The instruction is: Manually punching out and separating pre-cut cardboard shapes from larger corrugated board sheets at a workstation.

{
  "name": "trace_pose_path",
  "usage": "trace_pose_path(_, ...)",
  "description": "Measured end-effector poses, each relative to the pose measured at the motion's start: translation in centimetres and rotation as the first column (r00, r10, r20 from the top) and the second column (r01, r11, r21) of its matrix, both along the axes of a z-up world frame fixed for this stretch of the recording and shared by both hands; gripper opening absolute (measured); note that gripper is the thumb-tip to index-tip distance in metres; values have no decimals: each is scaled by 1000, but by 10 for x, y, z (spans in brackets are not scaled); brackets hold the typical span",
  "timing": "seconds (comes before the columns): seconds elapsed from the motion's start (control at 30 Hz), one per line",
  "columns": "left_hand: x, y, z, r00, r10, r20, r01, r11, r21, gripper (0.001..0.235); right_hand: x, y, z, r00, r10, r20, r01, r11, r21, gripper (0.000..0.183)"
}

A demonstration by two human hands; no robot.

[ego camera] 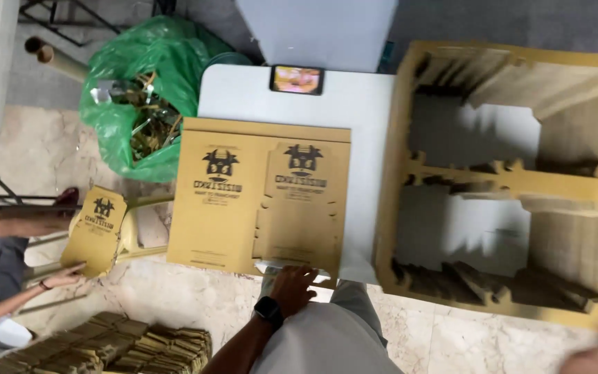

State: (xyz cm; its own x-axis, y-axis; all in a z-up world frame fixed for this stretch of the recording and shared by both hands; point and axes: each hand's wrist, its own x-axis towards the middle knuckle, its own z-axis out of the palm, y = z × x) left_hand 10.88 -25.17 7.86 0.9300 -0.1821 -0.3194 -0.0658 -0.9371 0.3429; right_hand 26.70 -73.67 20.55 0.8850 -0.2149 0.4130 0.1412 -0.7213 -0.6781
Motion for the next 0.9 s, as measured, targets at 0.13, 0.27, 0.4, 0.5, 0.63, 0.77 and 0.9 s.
trace_pose_path(0.13,1,64,-7,978,137,160,-113,982,-150,67,-37,234,11,877,412,-247,-83,637,766,39)
trace_pose_path(0.27,28,201,-23,846,308,436,-276,951,-135,29,20,425,-72,613,444,-654,176,730,660,28)
trace_pose_path(0.4,52,313,-18,527,738,421,-721,651,-239,35,50,516,-212,422,357,-834,-239,931,278,52)
trace_pose_path(0.5,52,353,-64,385,903,191,-847,428,-314,59,57,571,-241,482,362,-798,-240,930,277,50)
trace_pose_path(0.63,56,359,-130,311,950,-17,-914,294,-281,64,50,629,-234,655,217,-723,-305,952,10,48)
trace_pose_path(0.77,54,364,-121,281,954,-102,-929,244,-277,62,67,659,-224,583,21,-812,-80,996,-32,48)
trace_pose_path(0.9,57,360,-100,306,935,-178,-929,252,-273,65,79,642,-204,499,234,-834,-17,965,261,44)
